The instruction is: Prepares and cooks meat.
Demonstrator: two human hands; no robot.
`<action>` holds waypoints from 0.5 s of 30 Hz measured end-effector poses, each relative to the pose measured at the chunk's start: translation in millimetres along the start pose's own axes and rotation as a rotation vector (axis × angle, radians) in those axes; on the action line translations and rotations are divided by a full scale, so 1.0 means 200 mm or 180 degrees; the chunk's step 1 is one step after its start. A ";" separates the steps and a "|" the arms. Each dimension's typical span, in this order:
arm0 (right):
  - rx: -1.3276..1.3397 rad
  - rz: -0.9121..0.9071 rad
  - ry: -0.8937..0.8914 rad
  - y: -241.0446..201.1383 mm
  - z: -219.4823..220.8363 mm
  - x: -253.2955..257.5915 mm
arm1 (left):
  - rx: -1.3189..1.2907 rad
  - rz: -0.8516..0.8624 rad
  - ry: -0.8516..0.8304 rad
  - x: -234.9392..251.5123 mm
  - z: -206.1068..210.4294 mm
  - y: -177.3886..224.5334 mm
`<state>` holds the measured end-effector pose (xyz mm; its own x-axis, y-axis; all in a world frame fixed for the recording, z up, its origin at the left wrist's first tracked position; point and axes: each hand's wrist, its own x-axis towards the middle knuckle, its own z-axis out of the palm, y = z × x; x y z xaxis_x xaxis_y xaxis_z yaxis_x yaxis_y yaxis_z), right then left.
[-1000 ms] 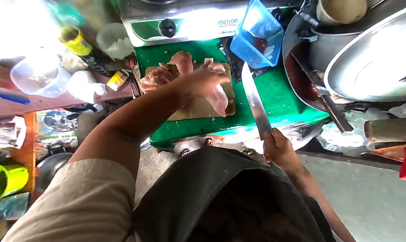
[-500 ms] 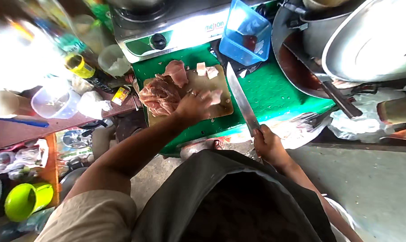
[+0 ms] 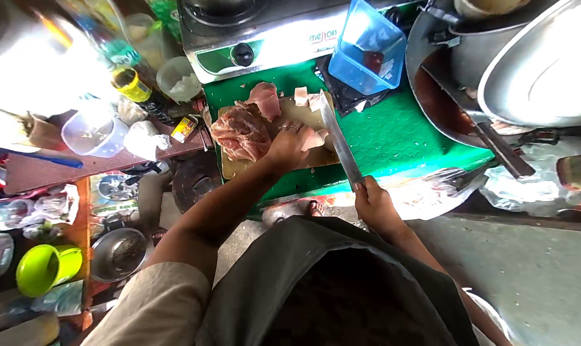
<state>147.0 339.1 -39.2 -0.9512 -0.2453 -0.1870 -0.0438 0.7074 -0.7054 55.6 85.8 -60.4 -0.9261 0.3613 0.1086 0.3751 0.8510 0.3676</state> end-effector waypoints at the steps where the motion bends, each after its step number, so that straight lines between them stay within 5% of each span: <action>1: 0.0005 -0.0051 0.0079 -0.01 0.00 0.00 | 0.0302 0.0226 0.0338 0.00 0.02 0.00; 3: -0.0038 -0.0106 0.0194 -0.01 0.01 0.00 | 0.0620 0.0593 0.0505 -0.02 0.03 0.02; 6: -0.0145 -0.0037 0.0110 -0.02 0.02 0.02 | 0.0158 0.0655 -0.0413 -0.08 -0.01 0.02; 10: -0.0259 0.0216 -0.0326 -0.09 0.01 0.02 | -0.0473 0.0336 0.0284 -0.13 0.04 -0.05; 15: -0.0550 -0.0040 -0.0421 -0.16 0.02 0.00 | -0.1258 -0.0128 0.0448 -0.11 0.07 -0.05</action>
<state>150.4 313.6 -20.1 -0.9024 -0.3316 -0.2752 -0.1178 0.8041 -0.5827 72.5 75.4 -79.0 -0.9465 0.2519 0.2018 0.3195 0.6417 0.6972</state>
